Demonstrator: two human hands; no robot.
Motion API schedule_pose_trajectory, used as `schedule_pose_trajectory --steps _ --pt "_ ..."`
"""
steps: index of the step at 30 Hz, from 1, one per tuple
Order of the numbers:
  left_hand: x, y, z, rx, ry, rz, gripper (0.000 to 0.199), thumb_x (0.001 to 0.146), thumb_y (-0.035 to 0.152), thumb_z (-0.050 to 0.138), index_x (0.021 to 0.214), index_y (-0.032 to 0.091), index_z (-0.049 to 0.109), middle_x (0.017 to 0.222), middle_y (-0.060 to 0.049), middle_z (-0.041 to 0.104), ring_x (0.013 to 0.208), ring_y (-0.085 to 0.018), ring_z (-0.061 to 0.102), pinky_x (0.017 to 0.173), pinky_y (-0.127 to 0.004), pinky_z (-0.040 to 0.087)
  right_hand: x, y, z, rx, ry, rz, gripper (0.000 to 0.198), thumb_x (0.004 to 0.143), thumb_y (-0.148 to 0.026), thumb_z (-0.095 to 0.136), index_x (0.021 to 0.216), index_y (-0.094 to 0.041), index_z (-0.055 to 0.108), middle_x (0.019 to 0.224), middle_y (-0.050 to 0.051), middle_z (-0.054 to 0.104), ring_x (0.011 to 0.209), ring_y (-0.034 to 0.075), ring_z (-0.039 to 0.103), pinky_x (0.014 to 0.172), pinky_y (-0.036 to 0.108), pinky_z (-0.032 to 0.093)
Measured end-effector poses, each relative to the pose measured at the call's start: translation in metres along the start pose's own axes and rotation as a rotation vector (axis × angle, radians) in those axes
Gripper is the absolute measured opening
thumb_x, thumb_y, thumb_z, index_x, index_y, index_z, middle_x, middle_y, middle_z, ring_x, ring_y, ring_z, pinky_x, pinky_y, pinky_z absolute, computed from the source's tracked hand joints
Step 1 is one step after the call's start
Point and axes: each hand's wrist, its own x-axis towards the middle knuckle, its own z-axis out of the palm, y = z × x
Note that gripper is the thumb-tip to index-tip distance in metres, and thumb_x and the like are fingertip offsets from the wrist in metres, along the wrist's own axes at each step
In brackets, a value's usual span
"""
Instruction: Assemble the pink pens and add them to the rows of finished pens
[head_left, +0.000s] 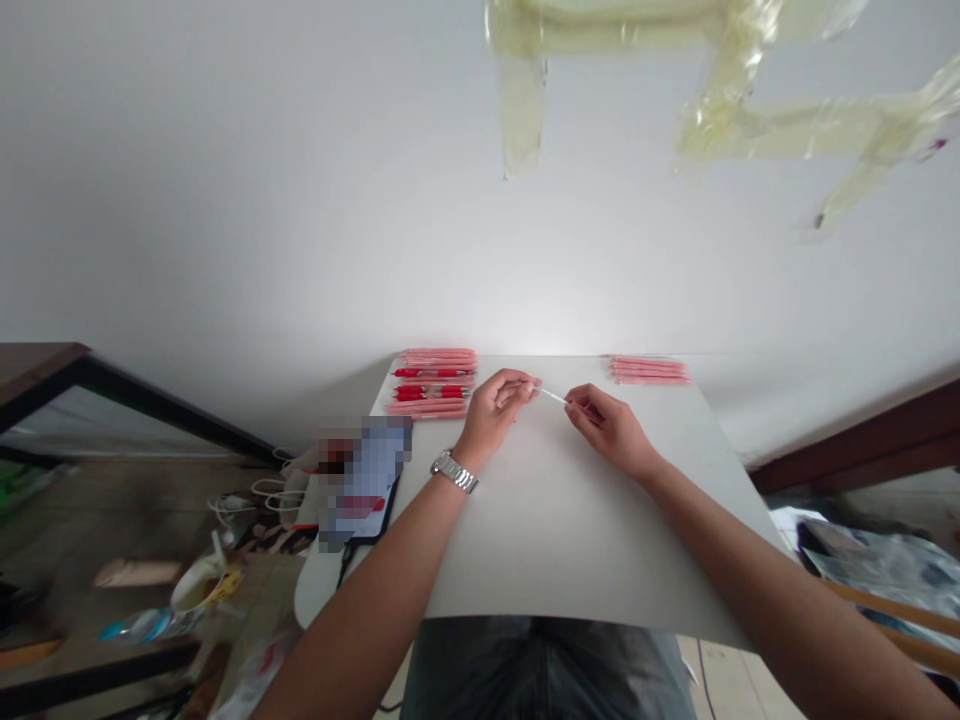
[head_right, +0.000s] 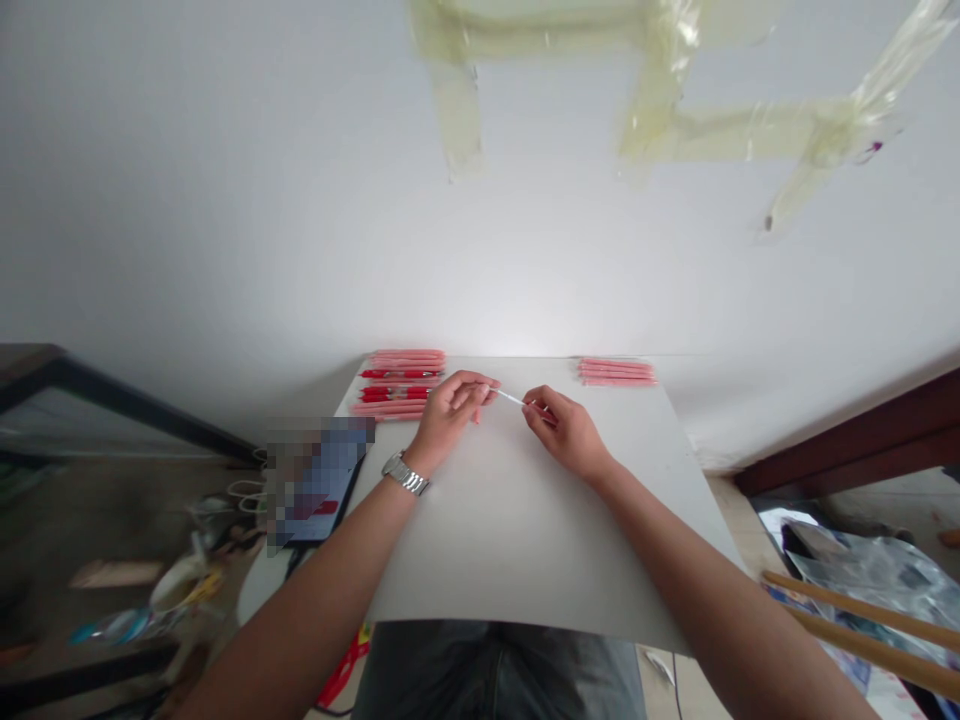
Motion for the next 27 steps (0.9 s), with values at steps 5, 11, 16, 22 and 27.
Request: schedule_pose_trajectory --steps 5,11,16,22,27 --pt "0.004 -0.002 -0.005 0.005 0.106 0.032 0.034 0.095 0.051 0.065 0.103 0.018 0.061 0.112 -0.013 0.076 0.095 -0.021 0.074 0.064 -0.026 0.058 0.000 0.003 -0.001 -0.004 0.028 0.013 0.023 0.101 -0.044 0.052 0.104 -0.024 0.061 0.082 0.002 0.064 0.069 0.015 0.056 0.066 0.028 0.045" --pt "0.009 -0.012 -0.014 0.101 0.179 0.107 0.026 0.096 0.045 0.065 0.105 0.020 0.064 0.100 -0.008 0.074 0.098 -0.019 0.074 0.088 -0.034 0.061 0.000 0.001 -0.001 -0.010 0.039 0.012 0.025 0.101 -0.046 0.051 0.104 -0.024 0.061 0.081 0.002 0.064 0.068 0.016 0.056 0.065 0.029 0.045" --pt "0.007 -0.013 -0.022 0.359 0.194 0.143 0.020 0.098 0.036 0.062 0.113 0.024 0.065 0.102 -0.005 0.074 0.097 -0.018 0.073 0.091 -0.033 0.058 0.000 0.001 -0.002 -0.004 0.049 0.021 0.025 0.101 -0.047 0.052 0.103 -0.024 0.061 0.080 0.001 0.064 0.068 0.016 0.056 0.066 0.028 0.045" --pt "0.007 -0.013 -0.025 0.562 0.221 0.132 0.010 0.095 0.025 0.062 0.105 0.023 0.065 0.101 -0.004 0.075 0.092 -0.017 0.072 0.088 -0.032 0.057 0.000 0.000 -0.003 0.008 0.039 0.018 0.025 0.101 -0.046 0.051 0.103 -0.023 0.061 0.080 0.001 0.063 0.068 0.015 0.055 0.065 0.028 0.044" --pt "0.009 -0.018 -0.027 0.593 0.184 0.110 0.018 0.091 0.018 0.064 0.108 0.023 0.066 0.099 -0.003 0.075 0.088 -0.017 0.072 0.085 -0.032 0.058 0.000 0.001 -0.002 -0.003 0.046 0.024 0.025 0.101 -0.047 0.052 0.103 -0.024 0.061 0.080 0.001 0.064 0.067 0.015 0.055 0.064 0.028 0.044"
